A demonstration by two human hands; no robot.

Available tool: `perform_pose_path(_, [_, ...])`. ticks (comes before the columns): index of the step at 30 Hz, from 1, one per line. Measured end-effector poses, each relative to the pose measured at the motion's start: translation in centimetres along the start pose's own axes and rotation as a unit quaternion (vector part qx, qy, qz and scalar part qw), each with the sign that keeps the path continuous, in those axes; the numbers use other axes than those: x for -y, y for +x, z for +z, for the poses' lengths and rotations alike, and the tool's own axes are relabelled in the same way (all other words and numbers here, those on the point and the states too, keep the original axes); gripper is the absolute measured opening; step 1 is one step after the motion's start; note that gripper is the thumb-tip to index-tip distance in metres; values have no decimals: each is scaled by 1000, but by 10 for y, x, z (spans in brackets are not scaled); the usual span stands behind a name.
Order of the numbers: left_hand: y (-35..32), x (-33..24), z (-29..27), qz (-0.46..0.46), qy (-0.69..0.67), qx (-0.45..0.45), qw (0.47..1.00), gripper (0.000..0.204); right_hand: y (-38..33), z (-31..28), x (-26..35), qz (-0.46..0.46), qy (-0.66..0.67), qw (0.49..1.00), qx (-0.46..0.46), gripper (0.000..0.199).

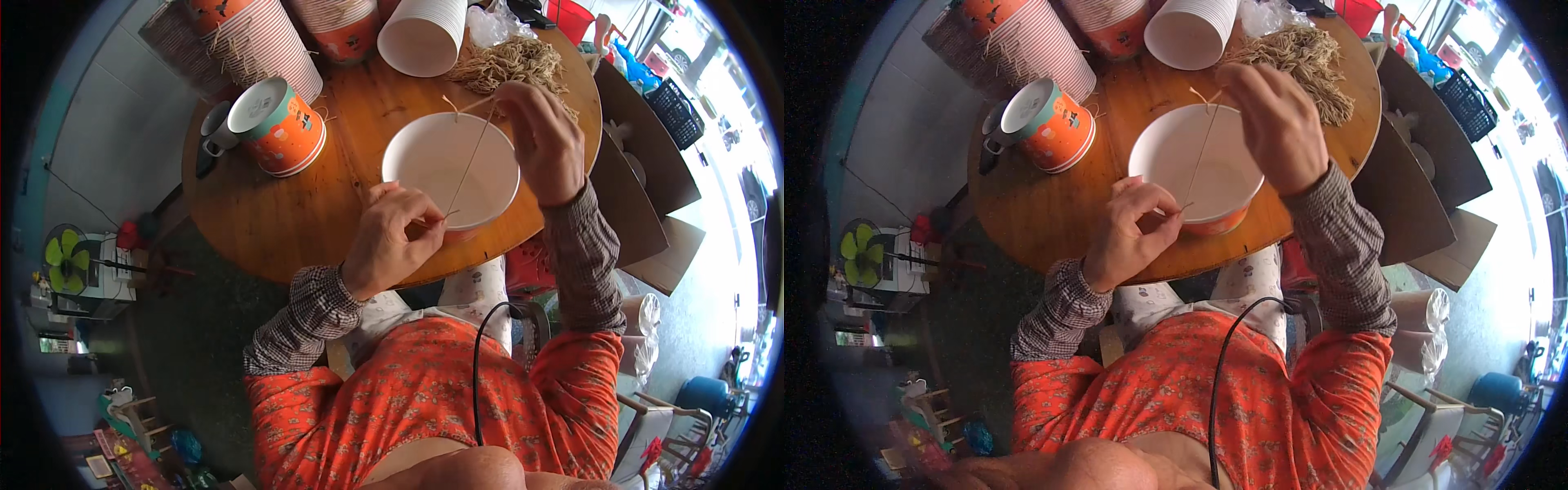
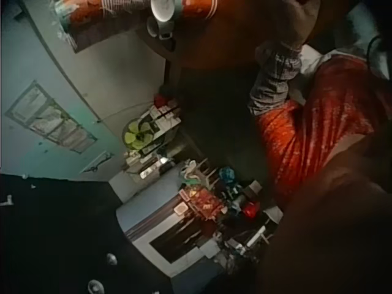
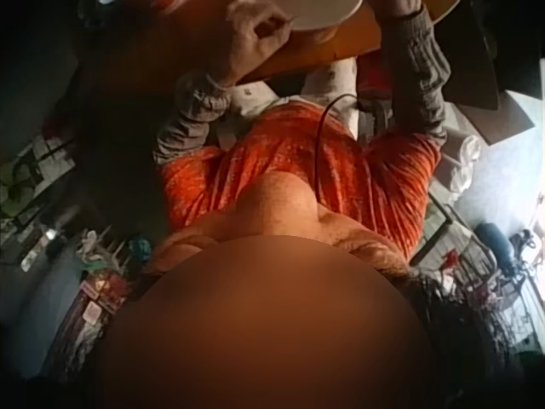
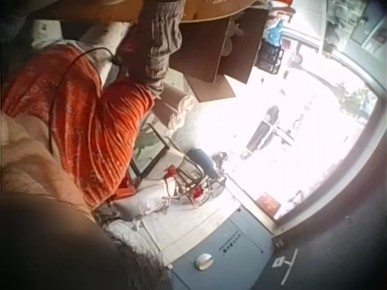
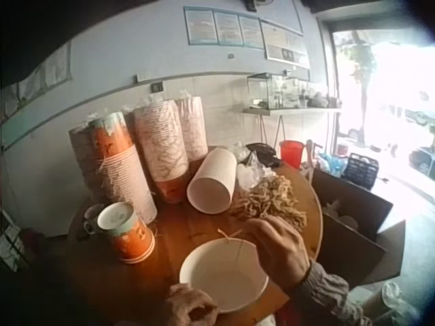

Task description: Attaching string handles to decorative paper bowls.

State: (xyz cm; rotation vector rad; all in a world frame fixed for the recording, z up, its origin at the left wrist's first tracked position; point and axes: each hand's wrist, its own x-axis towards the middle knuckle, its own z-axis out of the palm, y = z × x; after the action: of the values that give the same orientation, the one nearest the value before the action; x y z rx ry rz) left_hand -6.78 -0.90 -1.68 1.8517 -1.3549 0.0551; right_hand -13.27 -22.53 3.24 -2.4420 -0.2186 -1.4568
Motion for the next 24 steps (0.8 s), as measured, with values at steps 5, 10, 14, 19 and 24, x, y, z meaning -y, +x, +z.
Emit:
perform_pose_path(5, [-3, 6, 3, -2, 32, 17, 999, 10, -15, 5, -18, 61, 9, 998, 25, 16])
perform_pose_path(10, [-3, 13, -2, 67, 74, 4, 995, 15, -40, 7, -47, 68, 27, 995, 70, 13])
perform_pose_path(14, [-4, 12, -9, 101, 163, -5, 981, 17, -70, 4, -52, 70, 24, 990, 118, 11])
perform_pose_path(19, [0, 17, -14, 124, 188, -10, 974, 22, -118, 9, -23, 19, -4, 985, 173, 24])
perform_pose_path(24, [-2, 17, -22, 121, 244, 7, 962, 26, -146, 18, 20, 15, -1, 976, 219, 45])
